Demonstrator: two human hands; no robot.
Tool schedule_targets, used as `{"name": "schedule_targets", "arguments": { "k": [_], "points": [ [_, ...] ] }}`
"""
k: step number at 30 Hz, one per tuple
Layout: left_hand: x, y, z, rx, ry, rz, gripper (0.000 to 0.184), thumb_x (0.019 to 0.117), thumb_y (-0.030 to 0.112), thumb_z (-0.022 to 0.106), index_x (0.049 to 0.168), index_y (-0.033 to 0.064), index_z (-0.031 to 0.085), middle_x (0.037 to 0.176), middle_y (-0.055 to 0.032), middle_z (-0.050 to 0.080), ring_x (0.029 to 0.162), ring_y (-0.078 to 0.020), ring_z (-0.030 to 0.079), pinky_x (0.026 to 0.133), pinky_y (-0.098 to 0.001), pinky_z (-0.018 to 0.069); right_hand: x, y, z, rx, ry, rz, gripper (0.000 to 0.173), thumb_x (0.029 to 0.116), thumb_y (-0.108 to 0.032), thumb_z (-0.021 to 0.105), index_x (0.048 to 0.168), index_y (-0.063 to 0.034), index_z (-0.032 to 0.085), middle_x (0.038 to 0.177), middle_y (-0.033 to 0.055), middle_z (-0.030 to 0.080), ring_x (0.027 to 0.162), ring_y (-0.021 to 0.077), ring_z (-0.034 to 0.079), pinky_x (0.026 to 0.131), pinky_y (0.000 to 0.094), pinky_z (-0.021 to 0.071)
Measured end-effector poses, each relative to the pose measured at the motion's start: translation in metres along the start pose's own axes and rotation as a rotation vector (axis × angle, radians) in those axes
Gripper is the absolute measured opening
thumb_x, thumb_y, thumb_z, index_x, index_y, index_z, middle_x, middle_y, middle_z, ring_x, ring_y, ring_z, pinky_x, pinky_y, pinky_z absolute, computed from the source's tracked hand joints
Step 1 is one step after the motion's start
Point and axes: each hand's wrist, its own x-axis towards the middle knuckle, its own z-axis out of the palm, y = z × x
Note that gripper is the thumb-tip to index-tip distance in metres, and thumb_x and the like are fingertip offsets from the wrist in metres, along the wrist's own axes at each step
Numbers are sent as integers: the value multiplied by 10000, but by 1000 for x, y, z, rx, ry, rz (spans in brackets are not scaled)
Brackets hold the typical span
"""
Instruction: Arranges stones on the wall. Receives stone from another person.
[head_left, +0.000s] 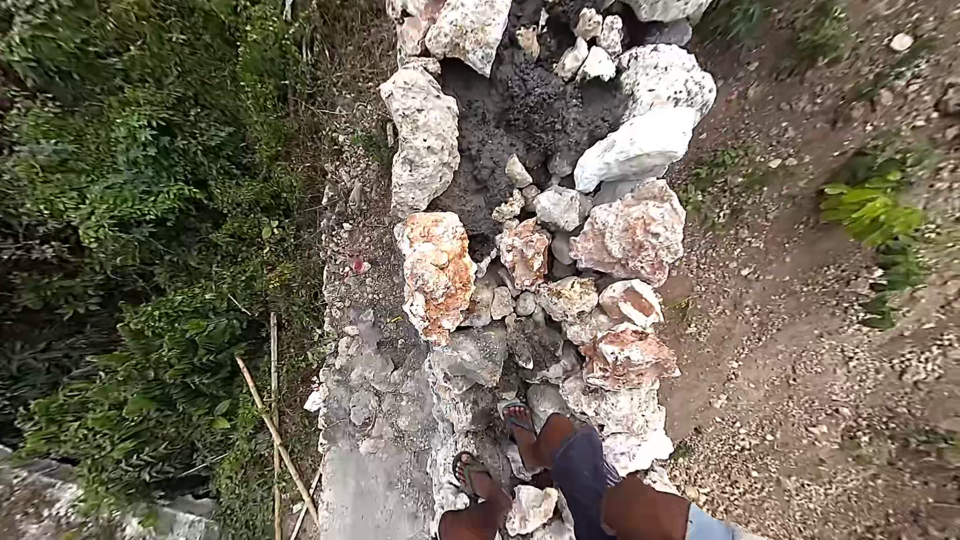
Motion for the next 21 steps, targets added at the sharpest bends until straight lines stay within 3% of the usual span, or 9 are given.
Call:
{"name": "schedule_targets", "arguments": {
  "k": [2, 3, 5, 6, 8, 11, 14, 18, 21],
  "points": [
    [12, -5, -33, 115, -332, 135, 716, 653, 726, 817, 1029, 120, 760, 1006, -80, 753, 986, -238, 712, 883, -537, 582, 27, 10, -4, -18, -65, -50, 304, 932, -290, 716, 968, 12, 719, 1014, 268, 698, 1010, 493, 656, 832, 737, 485],
    [17, 5, -58, 272, -604, 315, 573, 819, 610, 729, 1197, 179, 729, 1158, -56, 736, 1124, -222, 677, 998, -505, 529, 45, 17, -10, -25, -89, -83, 357, 928, -338, 729, 947, 18, 709, 973, 264, 691, 977, 488, 656, 818, 731, 480],
    [64, 33, -72, 544, -867, 671, 588, 897, 537, 662, 1390, 222, 599, 1265, -68, 704, 1180, -266, 668, 1009, -565, 529, 89, 31, -29, 10, -61, -197, 483, 922, -455, 740, 943, 26, 696, 888, 243, 680, 895, 454, 664, 796, 702, 489],
    [102, 49, -66, 485, -868, 670, 573, 960, 444, 653, 1427, 126, 557, 1304, -149, 671, 1216, -323, 646, 1049, -577, 498, 113, 37, -46, 39, 7, -241, 505, 933, -476, 724, 973, 26, 690, 881, 231, 675, 878, 433, 663, 795, 675, 493],
    [188, 75, -35, 154, -615, 570, 535, 1012, 287, 622, 1426, -31, 508, 1393, -263, 575, 1316, -380, 560, 1146, -524, 426, 160, 44, -80, -4, 257, -239, 489, 986, -482, 645, 1044, 3, 660, 933, 220, 664, 889, 424, 663, 772, 647, 508],
    [291, 118, 11, -299, -234, 453, 645, 986, 353, 689, 1430, -57, 466, 1425, -290, 530, 1312, -394, 550, 1100, -540, 455, 234, 39, -113, -165, 565, -163, 409, 1045, -342, 578, 1277, -11, 636, 1223, 242, 651, 1174, 448, 611, 977, 633, 483],
    [355, 159, 44, -498, -117, 465, 874, 930, 422, 748, 1534, -46, 323, 1527, -281, 439, 1413, -365, 462, 1166, -503, 402, 301, 32, -114, -296, 715, -201, 322, 1030, -289, 608, 1206, -26, 669, 1188, 224, 659, 1156, 428, 614, 968, 591, 491],
    [379, 185, 77, -527, 50, 568, 919, 921, 423, 744, 1550, -80, 302, 1592, -365, 269, 1497, -449, 291, 1231, -517, 276, 326, 25, -100, -318, 608, -142, 247, 1005, -153, 614, 1182, 10, 668, 1115, 229, 666, 1035, 431, 652, 848, 602, 517],
    [316, 208, 38, -401, -147, 361, 815, 1016, 354, 645, 1615, 28, 197, 1660, -236, 243, 1521, -345, 292, 1220, -472, 289, 337, 30, -97, -317, 641, -99, 217, 995, -70, 596, 1171, 34, 671, 1093, 245, 667, 1028, 442, 651, 846, 610, 513]
  ]
}}
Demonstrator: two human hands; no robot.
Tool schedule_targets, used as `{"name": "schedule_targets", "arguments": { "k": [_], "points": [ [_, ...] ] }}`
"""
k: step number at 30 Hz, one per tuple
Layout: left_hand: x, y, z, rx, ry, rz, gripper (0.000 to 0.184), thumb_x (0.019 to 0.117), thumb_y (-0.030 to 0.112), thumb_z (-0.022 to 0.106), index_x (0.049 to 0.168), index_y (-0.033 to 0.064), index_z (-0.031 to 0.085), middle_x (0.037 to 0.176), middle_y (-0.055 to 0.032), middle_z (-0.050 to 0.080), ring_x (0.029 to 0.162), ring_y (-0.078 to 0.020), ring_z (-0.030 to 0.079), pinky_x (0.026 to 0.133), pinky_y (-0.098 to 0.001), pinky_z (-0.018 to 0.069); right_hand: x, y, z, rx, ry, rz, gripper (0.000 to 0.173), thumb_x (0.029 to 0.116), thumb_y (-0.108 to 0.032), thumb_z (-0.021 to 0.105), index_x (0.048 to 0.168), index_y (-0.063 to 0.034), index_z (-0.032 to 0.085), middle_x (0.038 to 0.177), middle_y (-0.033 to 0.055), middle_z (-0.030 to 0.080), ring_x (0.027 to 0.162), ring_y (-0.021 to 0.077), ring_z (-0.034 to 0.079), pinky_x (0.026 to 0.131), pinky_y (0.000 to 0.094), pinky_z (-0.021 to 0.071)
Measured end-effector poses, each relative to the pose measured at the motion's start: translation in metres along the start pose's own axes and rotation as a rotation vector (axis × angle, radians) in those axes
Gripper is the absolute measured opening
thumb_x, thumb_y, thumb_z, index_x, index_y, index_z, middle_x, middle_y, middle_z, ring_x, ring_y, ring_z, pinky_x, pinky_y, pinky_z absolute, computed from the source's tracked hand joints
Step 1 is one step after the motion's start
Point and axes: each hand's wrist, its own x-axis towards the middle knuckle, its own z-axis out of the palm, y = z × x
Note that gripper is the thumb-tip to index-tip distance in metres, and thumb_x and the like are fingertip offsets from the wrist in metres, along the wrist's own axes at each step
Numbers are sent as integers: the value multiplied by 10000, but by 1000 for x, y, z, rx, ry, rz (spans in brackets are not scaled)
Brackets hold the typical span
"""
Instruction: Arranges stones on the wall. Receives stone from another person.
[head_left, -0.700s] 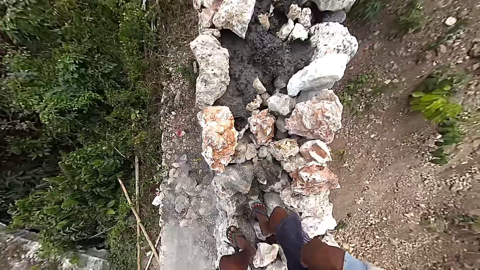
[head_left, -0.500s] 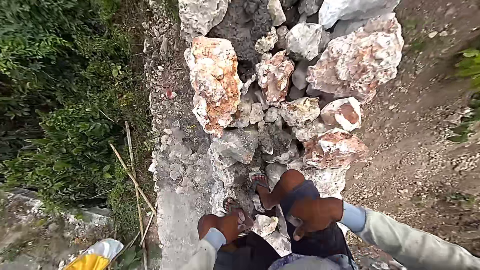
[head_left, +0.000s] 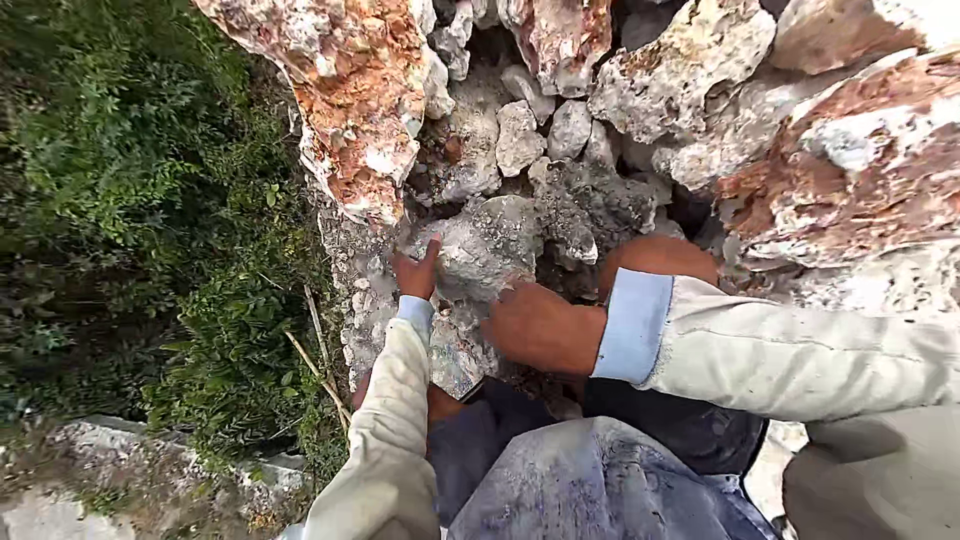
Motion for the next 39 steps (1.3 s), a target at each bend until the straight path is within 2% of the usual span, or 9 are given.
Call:
{"name": "schedule_targets", "arguments": {
  "k": [6, 9, 14, 19, 22, 26, 29, 33, 39],
  "points": [
    [-33, -37, 15, 62, 154, 224, 826, 1002, 515, 605, 1599, 59, 261, 1639, -209, 310, 1487, -349, 357, 1190, -504, 336, 7, 12, 5, 13, 0, 3, 254, 990, -179, 657, 1117, 40, 686, 1079, 240, 680, 1005, 444, 658, 796, 639, 510],
    [26, -72, 47, 32, 403, 533, 877, 887, 581, 700, 1490, -1, 443, 1603, -257, 321, 1482, -421, 312, 1206, -565, 291, 11, 17, 1, -6, 4, 1, 330, 1000, -239, 658, 1091, 78, 659, 1097, 279, 658, 1025, 477, 647, 795, 667, 511],
    [32, -58, 66, 62, 520, 702, 770, 858, 482, 738, 1376, -56, 551, 1525, -322, 405, 1428, -510, 359, 1196, -590, 270, 14, 27, -4, -13, 29, 9, 390, 978, -300, 698, 1086, 72, 660, 1076, 282, 661, 1017, 487, 647, 796, 690, 500],
    [39, -41, 92, 43, 559, 657, 706, 895, 458, 688, 1353, -64, 564, 1459, -338, 461, 1370, -519, 417, 1152, -601, 313, -10, 98, -59, 127, 337, 236, 497, 980, -320, 703, 1356, -14, 598, 1228, 234, 657, 1157, 431, 626, 931, 654, 487],
    [45, -42, 101, 67, 650, 638, 689, 892, 479, 697, 1310, -58, 590, 1367, -333, 534, 1312, -489, 487, 1141, -531, 376, -12, 191, -78, -88, 696, 469, 836, 771, -329, 891, 1471, -80, 507, 1430, 256, 524, 1334, 480, 477, 1012, 673, 436],
    [47, -47, 105, 58, 681, 637, 667, 888, 466, 687, 1288, -61, 600, 1320, -318, 564, 1283, -472, 512, 1130, -512, 390, -15, 282, -52, -289, 512, 666, 1460, 507, -522, 990, 1647, -93, 183, 1653, 326, 177, 1525, 557, 126, 1158, 804, 77],
    [50, -49, 107, 42, 725, 685, 611, 886, 445, 685, 1256, -37, 626, 1272, -282, 603, 1244, -446, 542, 1106, -494, 412, -7, 298, -36, -387, 456, 701, 1441, 510, -415, 998, 1638, -58, 177, 1608, 331, 285, 1512, 540, 200, 1179, 776, 85],
    [52, -51, 108, 25, 739, 709, 594, 880, 449, 673, 1245, -18, 633, 1244, -256, 617, 1224, -421, 552, 1097, -483, 408, 7, 300, -36, -376, 452, 797, 1386, 582, -353, 980, 1624, 19, 146, 1614, 350, 253, 1525, 530, 172, 1172, 783, 66],
    [49, -48, 108, 51, 718, 691, 637, 872, 451, 681, 1266, -45, 610, 1273, -277, 604, 1246, -432, 542, 1115, -482, 394, -7, 309, -38, -413, 479, 671, 1363, 518, -413, 985, 1580, 39, 261, 1527, 326, 400, 1470, 494, 317, 1171, 752, 161]
  ]
}}
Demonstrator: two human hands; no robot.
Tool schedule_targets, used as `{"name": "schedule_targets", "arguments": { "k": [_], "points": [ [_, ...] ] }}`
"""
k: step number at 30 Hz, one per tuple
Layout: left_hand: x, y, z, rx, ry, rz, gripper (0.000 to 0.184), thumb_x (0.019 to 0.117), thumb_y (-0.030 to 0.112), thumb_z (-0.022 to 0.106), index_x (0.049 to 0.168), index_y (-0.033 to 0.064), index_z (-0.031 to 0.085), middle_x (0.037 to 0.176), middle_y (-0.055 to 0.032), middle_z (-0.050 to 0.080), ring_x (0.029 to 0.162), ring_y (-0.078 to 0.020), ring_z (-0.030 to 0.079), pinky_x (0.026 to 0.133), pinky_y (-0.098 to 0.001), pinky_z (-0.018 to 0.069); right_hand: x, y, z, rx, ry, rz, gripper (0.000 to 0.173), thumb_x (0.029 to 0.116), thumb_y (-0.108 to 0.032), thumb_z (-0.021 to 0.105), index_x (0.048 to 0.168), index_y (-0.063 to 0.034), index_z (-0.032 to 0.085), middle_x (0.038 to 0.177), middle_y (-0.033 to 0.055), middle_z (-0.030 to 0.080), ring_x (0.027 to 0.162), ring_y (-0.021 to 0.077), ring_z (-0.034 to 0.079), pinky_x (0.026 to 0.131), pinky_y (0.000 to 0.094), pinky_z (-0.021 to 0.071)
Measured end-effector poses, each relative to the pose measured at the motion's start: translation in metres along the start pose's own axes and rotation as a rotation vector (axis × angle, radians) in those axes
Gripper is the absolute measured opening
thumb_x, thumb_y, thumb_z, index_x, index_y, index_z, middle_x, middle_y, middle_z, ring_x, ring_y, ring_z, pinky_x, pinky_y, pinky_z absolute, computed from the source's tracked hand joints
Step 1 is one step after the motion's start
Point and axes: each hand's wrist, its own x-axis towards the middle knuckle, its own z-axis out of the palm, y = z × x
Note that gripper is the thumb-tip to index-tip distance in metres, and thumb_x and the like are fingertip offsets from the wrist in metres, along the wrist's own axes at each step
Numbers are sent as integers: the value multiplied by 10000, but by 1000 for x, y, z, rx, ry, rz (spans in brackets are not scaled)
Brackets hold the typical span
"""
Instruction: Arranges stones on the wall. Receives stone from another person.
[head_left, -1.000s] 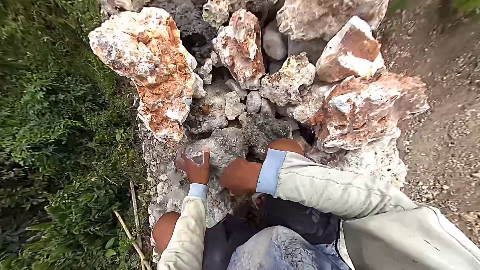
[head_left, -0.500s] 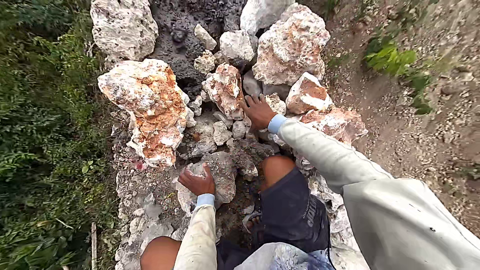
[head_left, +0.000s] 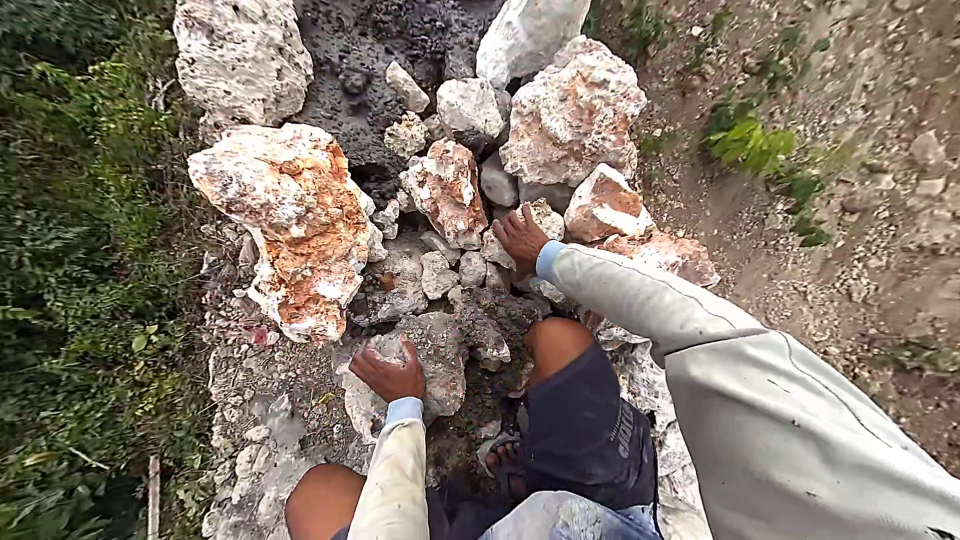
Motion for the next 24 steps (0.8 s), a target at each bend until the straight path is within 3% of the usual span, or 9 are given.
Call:
{"name": "schedule_targets", "arguments": {
  "k": [4, 11, 14, 20, 24],
  "points": [
    [1, 0, 1, -14, 8, -28, 631, 849, 423, 721, 1267, -33, 596, 1292, -270, 584, 1260, -429, 526, 1119, -489, 389, 7, 12, -6, -15, 3, -77, 1351, 506, -496, 971, 1556, 39, 308, 1464, 308, 476, 1400, 476, 423, 1150, 729, 239],
    [-1, 2, -1, -14, 12, -43, 592, 905, 450, 665, 1285, 4, 576, 1306, -236, 567, 1275, -391, 510, 1105, -483, 398, 17, 25, -22, 11, -27, -121, 1320, 526, -617, 921, 1525, 37, 359, 1373, 314, 542, 1318, 493, 487, 1071, 705, 342],
    [-1, 8, -6, -20, -40, -70, 558, 951, 408, 612, 1307, -18, 555, 1331, -262, 558, 1293, -403, 512, 1117, -502, 405, 14, 32, -32, 67, -36, -122, 1357, 533, -586, 940, 1559, 35, 307, 1385, 372, 510, 1349, 560, 439, 1062, 788, 311],
    [-4, 7, -8, -4, 0, -46, 473, 960, 326, 572, 1263, -36, 595, 1274, -257, 603, 1248, -409, 537, 1096, -472, 414, 1, 28, -65, 136, -88, -99, 1318, 585, -707, 862, 1535, 33, 326, 1313, 372, 563, 1295, 567, 485, 1059, 739, 334],
    [-3, 4, -4, -1, 69, -15, 403, 978, 266, 523, 1236, -36, 591, 1270, -253, 593, 1238, -386, 537, 1099, -438, 410, -11, 19, -78, 191, -81, -116, 1397, 537, -767, 842, 1555, 20, 298, 1370, 362, 525, 1328, 568, 445, 1056, 726, 347]
  ]
}}
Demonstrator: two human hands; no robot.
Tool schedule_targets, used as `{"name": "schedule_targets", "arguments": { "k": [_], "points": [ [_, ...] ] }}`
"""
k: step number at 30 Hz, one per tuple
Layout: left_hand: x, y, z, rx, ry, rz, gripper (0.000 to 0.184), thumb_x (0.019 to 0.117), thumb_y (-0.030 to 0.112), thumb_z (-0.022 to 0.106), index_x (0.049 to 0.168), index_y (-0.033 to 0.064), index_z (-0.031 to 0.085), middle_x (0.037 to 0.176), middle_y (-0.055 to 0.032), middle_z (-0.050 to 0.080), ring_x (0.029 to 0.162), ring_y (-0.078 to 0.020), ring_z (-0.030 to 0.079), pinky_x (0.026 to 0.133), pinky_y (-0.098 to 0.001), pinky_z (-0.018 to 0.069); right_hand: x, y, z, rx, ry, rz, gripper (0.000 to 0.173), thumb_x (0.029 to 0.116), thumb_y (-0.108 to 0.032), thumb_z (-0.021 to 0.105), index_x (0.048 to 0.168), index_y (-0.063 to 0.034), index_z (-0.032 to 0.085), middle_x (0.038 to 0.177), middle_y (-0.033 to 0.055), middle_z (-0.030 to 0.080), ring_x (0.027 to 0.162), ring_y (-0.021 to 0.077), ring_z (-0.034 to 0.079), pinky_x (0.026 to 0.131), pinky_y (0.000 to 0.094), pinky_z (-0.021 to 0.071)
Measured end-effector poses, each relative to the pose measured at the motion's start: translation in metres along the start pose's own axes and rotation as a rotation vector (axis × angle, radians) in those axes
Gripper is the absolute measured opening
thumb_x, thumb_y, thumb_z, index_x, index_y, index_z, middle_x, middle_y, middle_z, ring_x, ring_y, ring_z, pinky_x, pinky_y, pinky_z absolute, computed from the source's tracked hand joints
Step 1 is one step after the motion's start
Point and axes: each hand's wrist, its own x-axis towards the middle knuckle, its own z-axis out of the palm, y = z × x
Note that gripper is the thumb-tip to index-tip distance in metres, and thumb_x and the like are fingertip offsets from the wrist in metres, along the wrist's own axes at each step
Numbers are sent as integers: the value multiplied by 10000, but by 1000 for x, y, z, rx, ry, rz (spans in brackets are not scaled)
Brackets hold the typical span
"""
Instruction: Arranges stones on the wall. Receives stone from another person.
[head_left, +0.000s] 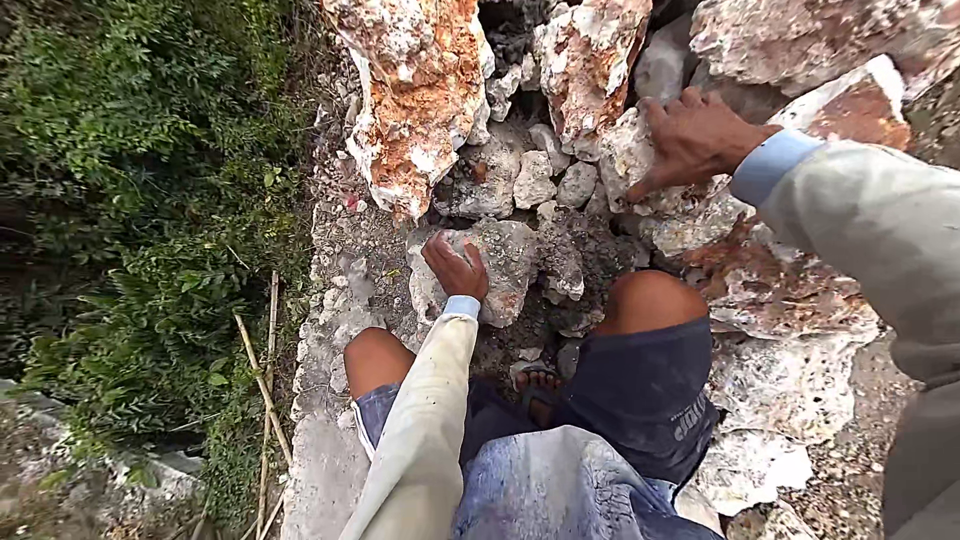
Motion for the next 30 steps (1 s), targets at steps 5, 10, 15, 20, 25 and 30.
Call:
{"name": "schedule_targets", "arguments": {
  "k": [5, 10, 15, 20, 25, 30],
  "points": [
    [1, 0, 4, -4, 6, 7, 400, 980, 243, 510, 1239, -54, 579, 1273, -258, 593, 1242, -391, 535, 1105, -441, 401, -24, 8, -16, 350, 71, 59, 1365, 511, -711, 860, 1571, -79, 277, 1281, 355, 566, 1148, 564, 575, 893, 758, 451],
    [2, 3, 3, -37, -12, -7, 416, 992, 247, 493, 1260, -62, 567, 1295, -268, 578, 1268, -406, 516, 1128, -452, 378, -39, -15, -30, 709, 78, -11, 1113, 638, -539, 885, 1520, -107, 360, 1389, 186, 569, 1258, 292, 588, 1052, 535, 480],
    [-2, -6, 4, -44, 14, 0, 379, 1024, 256, 452, 1241, -31, 571, 1292, -249, 578, 1262, -386, 521, 1118, -455, 392, -28, -51, -20, 612, 76, -11, 1248, 515, -646, 888, 1525, -144, 353, 1276, 195, 636, 1148, 339, 653, 944, 603, 529],
    [1, -8, 8, -48, -18, 11, 418, 1023, 252, 438, 1288, -51, 549, 1347, -279, 547, 1315, -428, 491, 1144, -513, 370, -29, -67, -6, 530, 45, 34, 1382, 524, -674, 895, 1609, -127, 237, 1370, 297, 546, 1180, 447, 610, 941, 665, 509],
    [4, -4, 11, -64, 30, 23, 390, 995, 212, 475, 1253, -69, 557, 1303, -302, 558, 1284, -448, 503, 1142, -514, 365, -36, -47, -8, 641, 82, 185, 1233, 583, -651, 880, 1525, -82, 324, 1115, 213, 688, 997, 376, 697, 861, 632, 546],
    [4, -7, 12, -53, 42, 24, 408, 996, 239, 478, 1263, -60, 552, 1298, -285, 561, 1272, -429, 510, 1132, -488, 373, -42, -21, -30, 541, 207, 490, 1344, 526, -776, 832, 1529, -43, 321, 1252, 305, 619, 1167, 502, 600, 930, 725, 466]
  ]
}}
